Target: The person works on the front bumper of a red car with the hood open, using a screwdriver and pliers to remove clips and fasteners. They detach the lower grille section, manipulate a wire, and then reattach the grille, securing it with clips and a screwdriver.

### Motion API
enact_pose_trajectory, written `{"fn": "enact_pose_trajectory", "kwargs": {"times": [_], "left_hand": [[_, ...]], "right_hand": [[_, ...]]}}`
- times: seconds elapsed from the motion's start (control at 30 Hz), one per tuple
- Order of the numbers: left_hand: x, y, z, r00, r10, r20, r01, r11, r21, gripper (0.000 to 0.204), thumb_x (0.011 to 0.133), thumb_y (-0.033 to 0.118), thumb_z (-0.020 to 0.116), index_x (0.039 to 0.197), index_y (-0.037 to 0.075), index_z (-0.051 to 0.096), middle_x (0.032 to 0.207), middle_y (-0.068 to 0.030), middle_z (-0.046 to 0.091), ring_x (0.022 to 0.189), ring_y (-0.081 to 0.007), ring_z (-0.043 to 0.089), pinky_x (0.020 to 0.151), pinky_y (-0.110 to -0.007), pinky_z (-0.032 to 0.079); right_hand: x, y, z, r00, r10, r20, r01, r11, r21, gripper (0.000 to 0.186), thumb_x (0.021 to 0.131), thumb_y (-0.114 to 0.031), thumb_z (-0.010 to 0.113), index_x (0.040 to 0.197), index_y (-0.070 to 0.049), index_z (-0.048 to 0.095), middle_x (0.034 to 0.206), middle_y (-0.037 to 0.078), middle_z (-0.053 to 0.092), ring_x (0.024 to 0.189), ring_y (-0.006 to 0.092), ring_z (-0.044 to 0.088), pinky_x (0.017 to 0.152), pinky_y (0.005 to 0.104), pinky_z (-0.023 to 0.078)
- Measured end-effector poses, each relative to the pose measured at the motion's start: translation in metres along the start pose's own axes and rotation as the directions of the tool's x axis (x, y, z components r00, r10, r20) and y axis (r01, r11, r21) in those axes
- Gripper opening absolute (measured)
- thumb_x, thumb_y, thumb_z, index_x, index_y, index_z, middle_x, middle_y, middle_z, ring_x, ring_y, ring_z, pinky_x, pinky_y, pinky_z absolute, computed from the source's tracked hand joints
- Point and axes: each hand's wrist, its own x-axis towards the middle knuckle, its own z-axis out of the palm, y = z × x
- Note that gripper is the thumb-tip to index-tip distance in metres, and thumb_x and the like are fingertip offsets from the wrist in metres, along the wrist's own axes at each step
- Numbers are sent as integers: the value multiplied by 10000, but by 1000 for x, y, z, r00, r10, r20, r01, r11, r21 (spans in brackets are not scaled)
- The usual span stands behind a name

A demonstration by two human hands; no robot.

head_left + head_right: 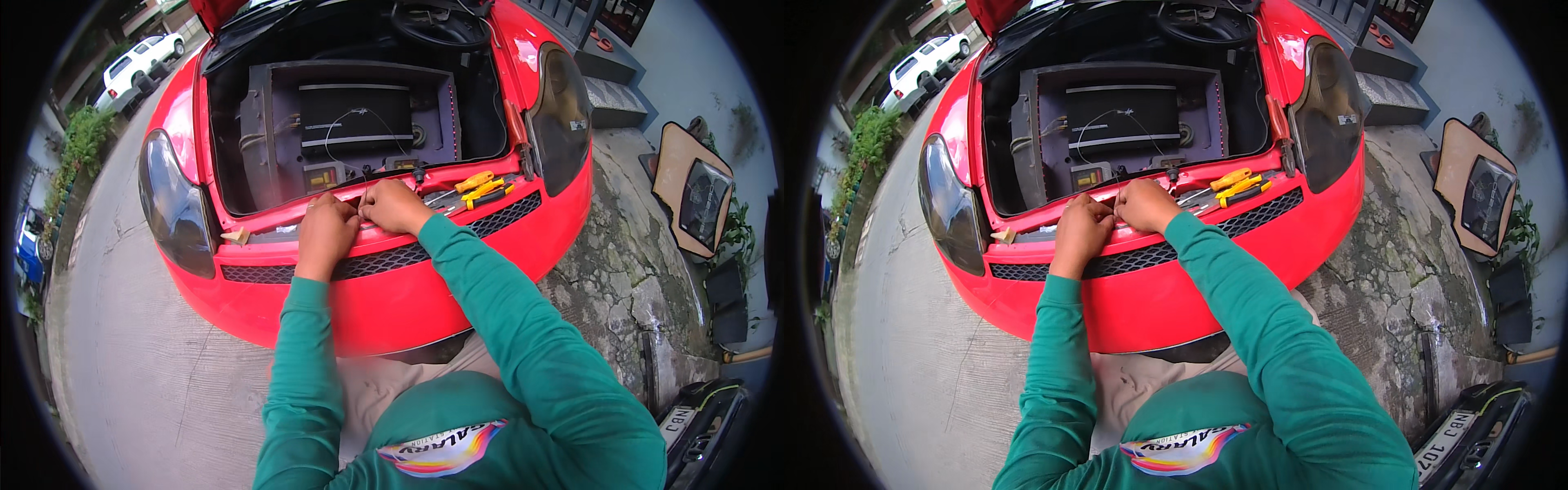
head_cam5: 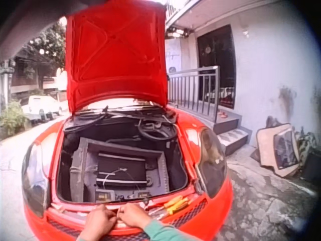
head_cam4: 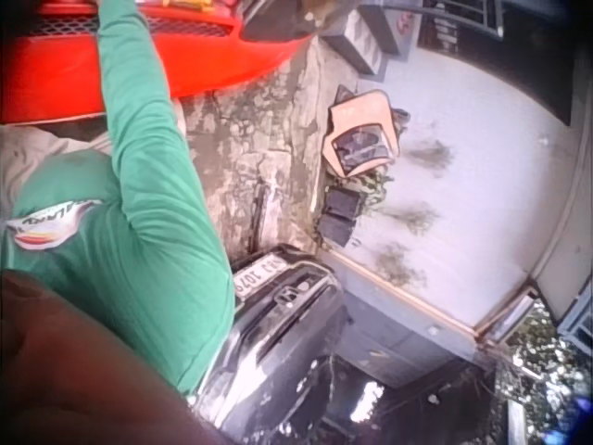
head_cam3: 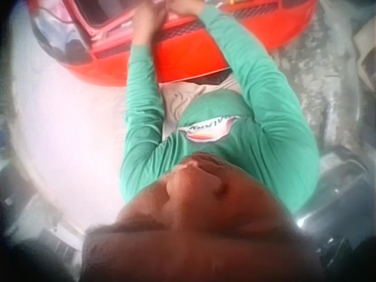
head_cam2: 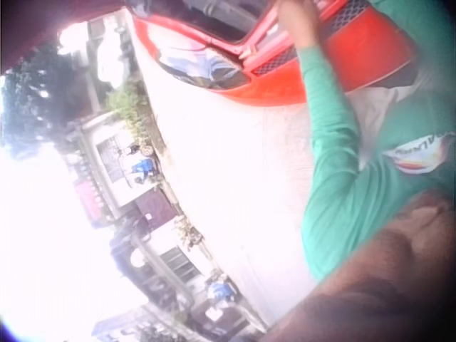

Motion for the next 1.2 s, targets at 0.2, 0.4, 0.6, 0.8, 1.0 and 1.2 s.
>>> {"fn": "enact_pose_trajectory", "kwargs": {"times": [0.2, 0.4, 0.6, 0.8, 1.0, 1.2], "left_hand": [[8, 0, -4, 997, -23, 75, 24, 1000, -18, 222, 853, 232, 821, 1004, 74, 861, 1036, -179, 732, 1067, -383, 697, 963, -498, 559], [6, -1, -2, 998, -8, 67, 4, 999, 54, 182, 900, 216, 776, 961, 59, 844, 1089, -200, 725, 1115, -403, 681, 992, -521, 547], [8, 3, -2, 996, -11, 87, 10, 1000, 8, 194, 918, 224, 753, 965, 53, 832, 1101, -199, 714, 1134, -407, 668, 1011, -521, 539], [5, 0, -4, 997, 7, 76, -11, 998, 57, 188, 913, 218, 750, 952, 48, 818, 1075, -176, 701, 1124, -393, 668, 1007, -503, 544], [5, 2, -6, 996, 51, 70, -54, 998, 39, 173, 918, 206, 736, 949, 59, 821, 1075, -162, 704, 1124, -386, 667, 999, -498, 545], [4, 3, -1, 998, 31, 63, -32, 999, 13, 172, 922, 203, 728, 935, 64, 828, 1075, -145, 712, 1121, -377, 665, 1002, -496, 542]], "right_hand": [[-1, -1, -3, 1000, 2, -5, -2, 999, 40, 180, 914, -187, 744, 967, -50, 850, 936, 186, 803, 886, 325, 780, 855, 435, 598], [-3, -6, 0, 1000, 5, -11, -4, 1000, 27, 194, 931, -209, 747, 961, -44, 847, 936, 184, 803, 897, 345, 781, 858, 447, 599], [-5, 2, 2, 994, 30, -106, -11, 984, 175, 215, 947, -219, 739, 1001, -27, 820, 902, 191, 795, 879, 340, 782, 835, 448, 600], [-15, -24, -29, 962, 167, -215, -128, 975, 184, 187, 1010, -126, 692, 986, 48, 757, 818, 98, 784, 675, 171, 764, 659, 327, 611], [-43, -34, -75, 950, 270, -159, -228, 944, 240, 191, 993, -113, 662, 921, 48, 736, 771, 117, 765, 653, 175, 766, 611, 325, 606], [-103, -2, -121, 870, 396, -293, -324, 908, 264, 219, 1024, -138, 676, 900, 38, 720, 753, 100, 746, 629, 152, 717, 634, 333, 586]]}}
